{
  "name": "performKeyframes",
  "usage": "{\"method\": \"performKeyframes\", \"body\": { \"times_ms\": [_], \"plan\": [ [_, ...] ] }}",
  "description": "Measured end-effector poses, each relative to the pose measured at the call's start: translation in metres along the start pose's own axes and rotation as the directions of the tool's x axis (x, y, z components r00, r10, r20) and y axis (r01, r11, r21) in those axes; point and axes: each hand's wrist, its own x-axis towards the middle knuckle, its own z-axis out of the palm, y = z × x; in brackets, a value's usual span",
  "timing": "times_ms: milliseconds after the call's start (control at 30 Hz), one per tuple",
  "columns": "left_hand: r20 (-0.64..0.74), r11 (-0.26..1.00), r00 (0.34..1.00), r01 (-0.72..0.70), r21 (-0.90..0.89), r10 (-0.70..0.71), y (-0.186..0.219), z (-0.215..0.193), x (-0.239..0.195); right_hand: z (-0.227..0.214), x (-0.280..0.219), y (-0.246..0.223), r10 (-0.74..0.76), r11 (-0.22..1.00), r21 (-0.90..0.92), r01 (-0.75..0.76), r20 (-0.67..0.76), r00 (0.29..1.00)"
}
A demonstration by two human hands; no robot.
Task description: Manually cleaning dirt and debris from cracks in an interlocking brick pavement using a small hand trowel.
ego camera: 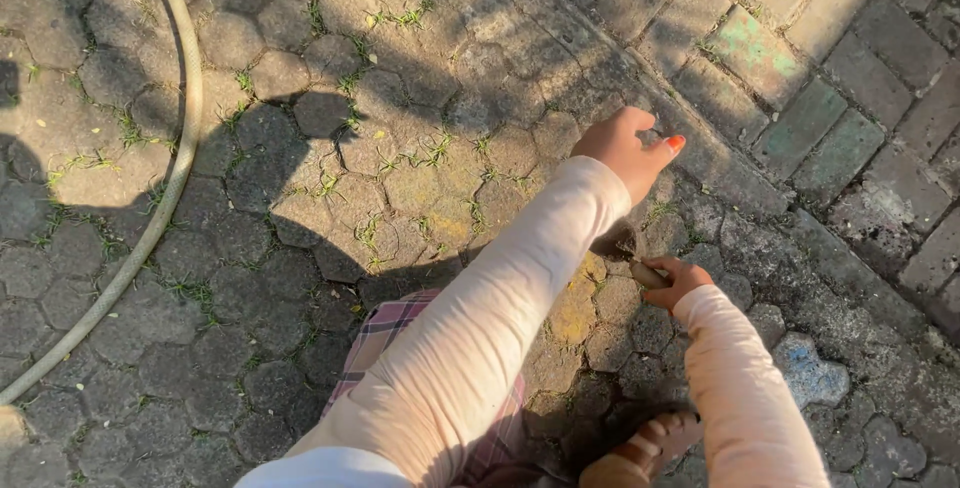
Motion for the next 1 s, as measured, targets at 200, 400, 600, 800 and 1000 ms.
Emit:
{"method": "performKeyframes", "body": {
  "times_ms": [200, 400, 600, 800, 1000],
  "plan": [
    [0.015, 0.983, 0.995, -0.1, 0.154, 0.099, -0.008, -0.031, -0.009, -0.021, 0.038, 0.021, -0.269, 0.961, 0.031, 0.276, -0.138, 0.953],
    [0.013, 0.951, 1.0, 0.016, 0.31, -0.021, -0.017, -0.057, -0.014, -0.042, 0.03, -0.005, -0.133, 0.982, -0.129, 0.141, 0.064, 0.989],
    [-0.027, 0.94, 0.999, -0.006, 0.341, 0.016, -0.036, -0.048, 0.006, -0.018, 0.035, 0.024, -0.203, 0.979, 0.011, 0.203, 0.091, 0.975],
    [-0.002, 0.944, 0.999, -0.05, 0.325, 0.054, -0.032, -0.026, 0.014, -0.003, 0.004, 0.044, -0.142, 0.98, 0.133, 0.149, -0.059, 0.988],
    [0.161, 0.952, 0.982, 0.048, 0.302, -0.1, -0.013, -0.014, 0.005, 0.003, 0.005, 0.049, -0.097, 0.98, 0.183, 0.082, 0.073, 0.993]
  ]
}}
